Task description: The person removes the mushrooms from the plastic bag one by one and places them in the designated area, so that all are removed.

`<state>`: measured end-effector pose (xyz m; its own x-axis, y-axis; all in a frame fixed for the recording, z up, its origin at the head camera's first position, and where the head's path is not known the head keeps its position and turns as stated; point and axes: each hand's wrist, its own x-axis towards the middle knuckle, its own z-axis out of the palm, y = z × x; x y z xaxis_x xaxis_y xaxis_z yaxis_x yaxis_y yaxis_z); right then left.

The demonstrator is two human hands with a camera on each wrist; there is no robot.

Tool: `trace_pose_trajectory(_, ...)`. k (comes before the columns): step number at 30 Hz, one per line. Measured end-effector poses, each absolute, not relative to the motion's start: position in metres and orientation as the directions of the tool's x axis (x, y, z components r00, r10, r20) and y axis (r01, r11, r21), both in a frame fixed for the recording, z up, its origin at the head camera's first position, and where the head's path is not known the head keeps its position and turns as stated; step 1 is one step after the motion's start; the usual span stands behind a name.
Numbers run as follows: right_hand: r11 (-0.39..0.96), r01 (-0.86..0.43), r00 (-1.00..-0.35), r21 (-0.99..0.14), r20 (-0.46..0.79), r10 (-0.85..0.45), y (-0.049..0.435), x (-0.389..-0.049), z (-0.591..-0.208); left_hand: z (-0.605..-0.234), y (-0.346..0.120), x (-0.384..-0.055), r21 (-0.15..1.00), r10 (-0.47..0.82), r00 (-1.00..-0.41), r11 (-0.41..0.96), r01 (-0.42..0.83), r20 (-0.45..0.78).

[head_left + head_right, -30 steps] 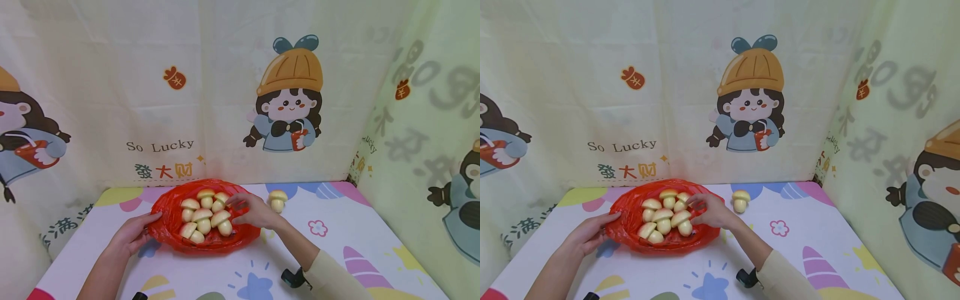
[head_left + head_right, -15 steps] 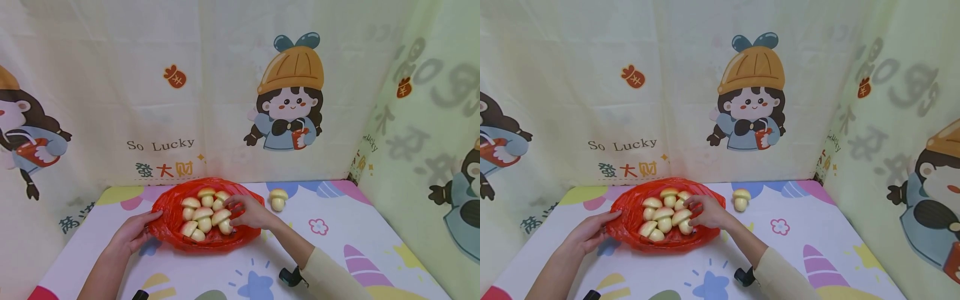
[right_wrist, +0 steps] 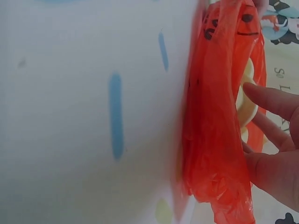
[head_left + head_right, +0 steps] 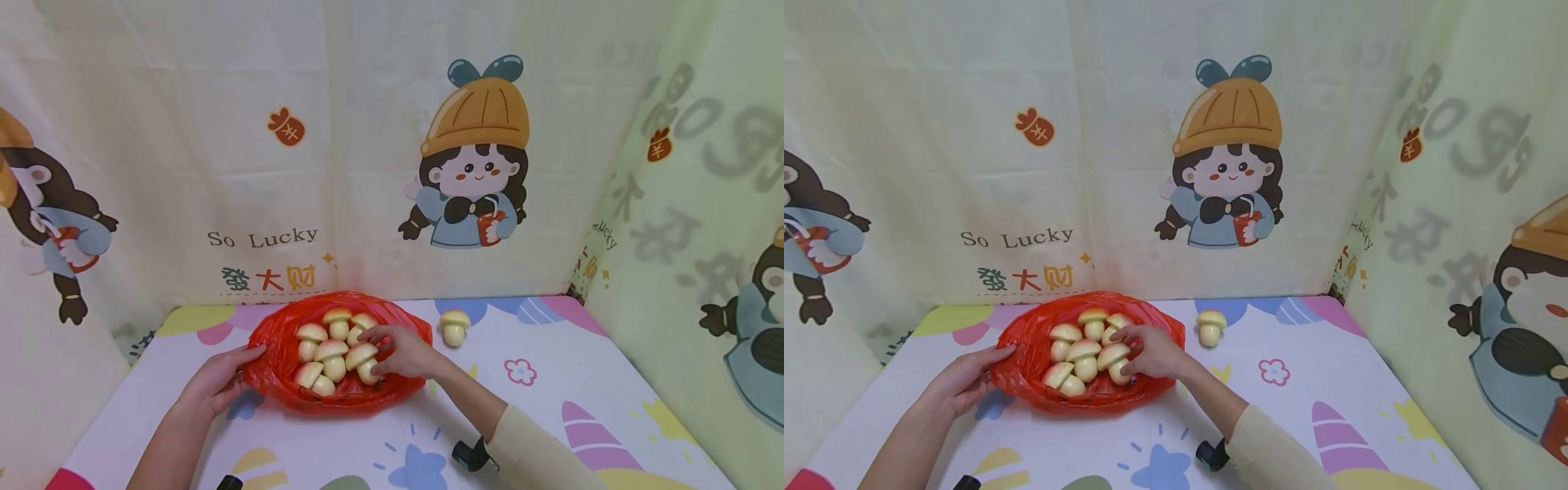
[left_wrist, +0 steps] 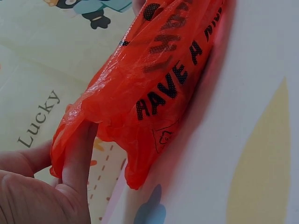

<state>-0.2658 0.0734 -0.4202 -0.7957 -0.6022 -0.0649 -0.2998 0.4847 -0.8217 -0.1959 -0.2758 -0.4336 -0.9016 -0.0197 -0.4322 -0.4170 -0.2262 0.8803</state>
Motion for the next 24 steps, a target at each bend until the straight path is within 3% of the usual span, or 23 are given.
trace_pose_trajectory(24,0.489,-0.335,-0.805,-0.805,-0.026,-0.593,0.0709,-0.2654,-0.4302,-0.4361,-0.2742,-0.196,0.886,-0.031,-0.903,-0.21,-0.413,-0.429)
